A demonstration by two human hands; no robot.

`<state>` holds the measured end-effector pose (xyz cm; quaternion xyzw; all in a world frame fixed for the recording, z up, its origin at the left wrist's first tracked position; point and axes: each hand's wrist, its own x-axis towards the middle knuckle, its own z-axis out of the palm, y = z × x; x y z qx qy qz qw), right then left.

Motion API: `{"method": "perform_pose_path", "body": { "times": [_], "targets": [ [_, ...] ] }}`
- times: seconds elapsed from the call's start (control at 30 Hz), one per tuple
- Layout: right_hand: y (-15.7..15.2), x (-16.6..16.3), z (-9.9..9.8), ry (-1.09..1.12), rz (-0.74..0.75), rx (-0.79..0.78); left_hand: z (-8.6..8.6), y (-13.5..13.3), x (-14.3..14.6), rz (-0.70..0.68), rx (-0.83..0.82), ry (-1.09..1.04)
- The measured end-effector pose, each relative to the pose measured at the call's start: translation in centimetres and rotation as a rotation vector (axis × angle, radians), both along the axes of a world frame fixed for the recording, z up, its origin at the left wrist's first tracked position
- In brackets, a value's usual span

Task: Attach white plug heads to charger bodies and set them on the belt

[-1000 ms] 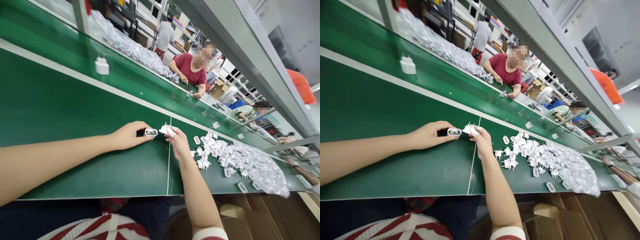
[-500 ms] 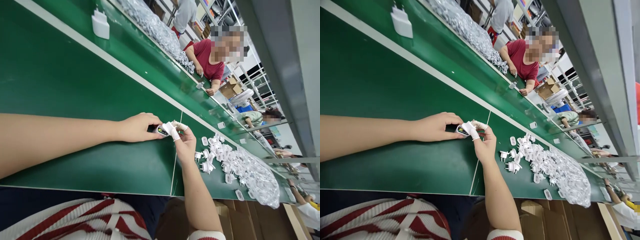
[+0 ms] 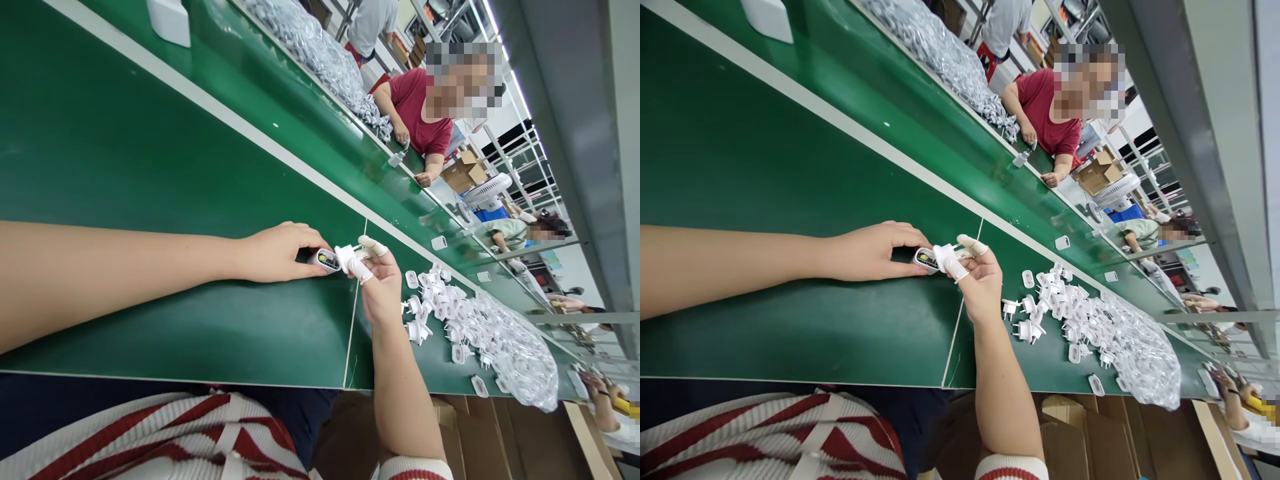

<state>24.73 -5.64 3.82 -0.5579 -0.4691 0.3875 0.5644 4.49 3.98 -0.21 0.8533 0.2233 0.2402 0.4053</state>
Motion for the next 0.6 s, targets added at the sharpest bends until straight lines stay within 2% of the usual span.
{"method": "perform_pose_path", "body": {
  "times": [0.37,0.5,0.6],
  "targets": [
    [-0.41,-0.18,0.48,-0.093,-0.077,0.078,0.14,-0.1,-0.02,-0.001,-0.004,0.002],
    [-0.4,-0.09,0.45,-0.089,-0.009,0.07,0.21,-0.13,-0.03,0.006,-0.002,0.005],
    [-0.57,-0.01,0.12,-0.181,-0.004,0.139,0.26,-0.09,0.01,0.006,-0.005,0.012]
  ]
}}
